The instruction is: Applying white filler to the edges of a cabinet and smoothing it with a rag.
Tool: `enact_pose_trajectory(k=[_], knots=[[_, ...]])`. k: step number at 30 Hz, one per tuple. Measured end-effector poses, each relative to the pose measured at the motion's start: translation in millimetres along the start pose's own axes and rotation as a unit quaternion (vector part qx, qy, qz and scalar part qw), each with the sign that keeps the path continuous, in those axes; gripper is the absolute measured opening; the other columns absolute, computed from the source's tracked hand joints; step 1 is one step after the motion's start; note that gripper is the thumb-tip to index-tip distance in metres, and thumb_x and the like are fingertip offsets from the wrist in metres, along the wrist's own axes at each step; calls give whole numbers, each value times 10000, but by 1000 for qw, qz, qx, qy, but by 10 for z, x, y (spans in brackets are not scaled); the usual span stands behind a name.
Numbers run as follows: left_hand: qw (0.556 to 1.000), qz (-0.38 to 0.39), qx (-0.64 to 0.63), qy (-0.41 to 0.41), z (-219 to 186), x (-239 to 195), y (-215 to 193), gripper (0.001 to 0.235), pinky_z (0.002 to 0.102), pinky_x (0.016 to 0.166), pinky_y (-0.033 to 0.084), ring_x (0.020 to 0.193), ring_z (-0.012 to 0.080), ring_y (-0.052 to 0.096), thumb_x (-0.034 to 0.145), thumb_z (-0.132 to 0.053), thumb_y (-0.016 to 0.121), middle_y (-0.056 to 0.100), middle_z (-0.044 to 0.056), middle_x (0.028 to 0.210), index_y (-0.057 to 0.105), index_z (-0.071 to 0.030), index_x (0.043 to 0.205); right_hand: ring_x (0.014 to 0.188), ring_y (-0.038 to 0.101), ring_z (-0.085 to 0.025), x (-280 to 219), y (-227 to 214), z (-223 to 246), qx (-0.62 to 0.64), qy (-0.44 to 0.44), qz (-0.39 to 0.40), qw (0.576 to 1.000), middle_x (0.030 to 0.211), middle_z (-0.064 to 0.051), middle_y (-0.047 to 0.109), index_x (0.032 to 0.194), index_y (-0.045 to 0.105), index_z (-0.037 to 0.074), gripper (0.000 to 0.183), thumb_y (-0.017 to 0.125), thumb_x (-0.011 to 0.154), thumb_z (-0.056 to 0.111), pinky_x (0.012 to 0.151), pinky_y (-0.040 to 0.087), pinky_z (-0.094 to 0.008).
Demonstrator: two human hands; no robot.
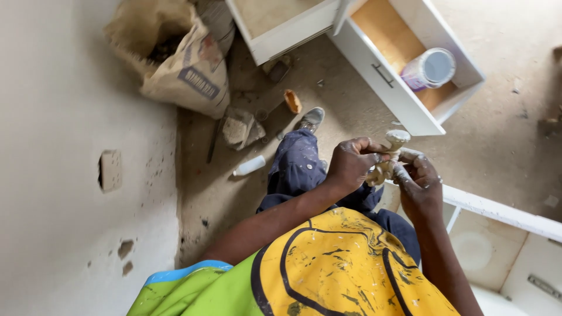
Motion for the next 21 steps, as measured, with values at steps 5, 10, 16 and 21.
enact_pose_trajectory(k=[5, 10, 16, 21], knots=[[998, 47, 35, -13, -72, 83, 302, 176, 261, 661, 555, 824, 118, 675, 801, -20, 789, 738, 135, 840, 764, -11, 975, 669, 598, -151, -131, -297, -114, 64, -3, -111, 992, 881, -157, 654, 1129, 616, -51, 175, 714, 992, -3, 654, 530, -260], [995, 92, 45, -22, -46, 287, 593, 143, 230, 700, 549, 830, 101, 682, 811, -30, 818, 731, 117, 833, 761, -24, 942, 809, 630, -181, -236, -629, 128, 27, -25, -186, 982, 1045, -199, 658, 775, 656, -28, 285, 757, 1011, 96, 697, 550, -318], [987, 134, 84, -25, -128, 617, 802, 128, 237, 685, 544, 844, 102, 698, 848, -68, 808, 755, 104, 868, 763, -56, 968, 894, 628, -224, 51, -708, 324, 19, -16, -200, 979, 1159, -226, 665, 794, 682, -65, 300, 707, 1036, 110, 781, 562, -357], [980, 177, 73, -52, -479, 962, 838, 151, 273, 741, 558, 894, 110, 662, 901, -18, 723, 758, 144, 930, 775, -24, 1043, 814, 661, -234, 585, -661, 241, 6, 20, -186, 982, 1020, -234, 701, 723, 648, -44, 299, 734, 982, 77, 722, 542, -413]])
Point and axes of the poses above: each hand's wrist, its own x-axis towards the middle knuckle, its own y-axis out of the palm, z = x × y, the point moved 9 cm from there along x, towards the middle knuckle
